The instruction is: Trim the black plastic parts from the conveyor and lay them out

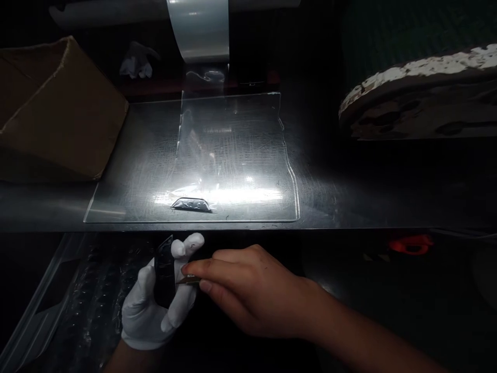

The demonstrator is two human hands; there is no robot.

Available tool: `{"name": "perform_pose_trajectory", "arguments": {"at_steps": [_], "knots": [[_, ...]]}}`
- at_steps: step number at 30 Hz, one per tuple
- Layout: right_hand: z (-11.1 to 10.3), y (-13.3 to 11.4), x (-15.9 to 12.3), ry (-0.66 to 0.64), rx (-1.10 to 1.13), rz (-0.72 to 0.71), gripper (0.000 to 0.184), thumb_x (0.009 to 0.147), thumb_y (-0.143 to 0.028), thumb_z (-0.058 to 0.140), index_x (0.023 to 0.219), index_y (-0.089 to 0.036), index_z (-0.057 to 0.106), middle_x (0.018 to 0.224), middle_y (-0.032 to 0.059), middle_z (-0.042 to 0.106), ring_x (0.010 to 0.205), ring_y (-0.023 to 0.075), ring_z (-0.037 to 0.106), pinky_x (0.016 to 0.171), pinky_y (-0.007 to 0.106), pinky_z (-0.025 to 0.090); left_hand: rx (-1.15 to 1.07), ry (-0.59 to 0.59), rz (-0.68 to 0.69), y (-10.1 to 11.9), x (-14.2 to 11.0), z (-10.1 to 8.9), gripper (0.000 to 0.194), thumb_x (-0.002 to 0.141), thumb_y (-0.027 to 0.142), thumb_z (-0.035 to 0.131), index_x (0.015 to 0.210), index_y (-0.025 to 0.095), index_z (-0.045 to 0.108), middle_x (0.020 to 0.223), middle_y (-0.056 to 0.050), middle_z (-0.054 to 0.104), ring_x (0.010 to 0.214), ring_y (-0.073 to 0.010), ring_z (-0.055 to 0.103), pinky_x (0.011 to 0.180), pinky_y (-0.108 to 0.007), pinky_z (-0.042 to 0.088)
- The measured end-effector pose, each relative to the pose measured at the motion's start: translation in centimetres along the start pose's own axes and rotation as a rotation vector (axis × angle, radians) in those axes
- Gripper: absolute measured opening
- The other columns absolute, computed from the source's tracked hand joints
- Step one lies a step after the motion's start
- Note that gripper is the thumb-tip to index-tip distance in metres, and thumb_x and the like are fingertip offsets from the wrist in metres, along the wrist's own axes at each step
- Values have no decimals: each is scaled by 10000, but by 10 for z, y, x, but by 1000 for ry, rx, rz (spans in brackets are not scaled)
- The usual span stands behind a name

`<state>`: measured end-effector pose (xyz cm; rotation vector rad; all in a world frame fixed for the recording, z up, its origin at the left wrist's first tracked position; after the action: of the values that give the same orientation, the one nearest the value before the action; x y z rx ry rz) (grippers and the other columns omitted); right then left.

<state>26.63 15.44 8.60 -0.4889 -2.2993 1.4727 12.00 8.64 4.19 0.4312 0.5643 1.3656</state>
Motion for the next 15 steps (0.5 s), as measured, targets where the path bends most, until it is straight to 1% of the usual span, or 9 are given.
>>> {"name": "perform_pose_trajectory", "arguments": {"at_steps": [2,3,4,6,8,9,12,14,15], "knots": [[-5,-1,-1,53,12,-7,347,1071,-174,551,1405,-149,642,1018,42,739,859,102,689,752,210,513,8,7,-10,1,-1,-2,430,1076,500,465,1346,270,708,1570,-166,563,437,3,595,340,-130,298],[-9,-1,-1,81,12,-6,351,1067,-162,560,1408,-158,641,1025,37,743,865,98,693,761,202,519,25,19,-15,2,-2,-3,430,1074,506,468,1353,278,704,1525,-158,610,426,6,577,348,-134,298],[-14,-1,-2,112,4,1,361,1062,-153,568,1415,-173,638,1035,31,747,872,96,697,773,197,526,49,27,-13,3,-2,-3,430,1073,509,470,1359,285,700,1438,-150,681,413,4,562,361,-138,303],[-26,-3,-5,171,-28,26,385,1058,-143,573,1431,-219,632,1056,15,748,895,94,701,798,192,541,119,23,-8,6,-2,-1,440,1069,523,472,1370,290,694,1142,-127,807,396,-22,547,385,-145,333],[-38,-6,-6,203,-76,46,392,1064,-153,566,1436,-255,632,1046,4,737,907,94,693,803,193,548,200,14,-37,7,-2,4,458,1052,550,502,1363,278,699,843,-86,807,399,-57,552,407,-148,372],[-44,-9,-5,202,-110,45,388,1069,-159,560,1435,-260,636,1024,3,727,904,96,684,793,197,546,234,15,-65,7,-2,6,466,1039,564,527,1348,265,708,759,-72,784,412,-70,563,419,-149,394],[-53,-21,-2,149,-268,6,375,1067,-168,567,1428,-225,652,1018,26,716,933,124,662,794,241,539,274,35,-162,6,-5,10,473,994,578,616,1281,219,730,690,-56,748,467,-89,600,470,-153,469],[-55,-26,2,111,-408,-15,356,1065,-190,584,1410,-213,670,1031,36,725,939,146,653,793,282,528,252,37,-218,4,-7,11,454,970,569,664,1233,206,733,729,-51,751,490,-82,612,500,-151,509],[-55,-28,3,94,-472,-19,344,1069,-212,589,1402,-218,677,1025,34,729,922,151,648,778,293,520,237,38,-237,3,-8,12,440,959,561,684,1220,210,732,792,-54,763,512,-81,631,508,-149,524]]}}
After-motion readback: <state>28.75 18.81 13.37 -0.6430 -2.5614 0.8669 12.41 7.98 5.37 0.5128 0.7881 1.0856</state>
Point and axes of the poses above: each hand's wrist, its own x-axis towards the middle knuckle, its own z-axis out of the palm, y = z × x, the point moved 5 cm from there along x, towards the middle knuckle
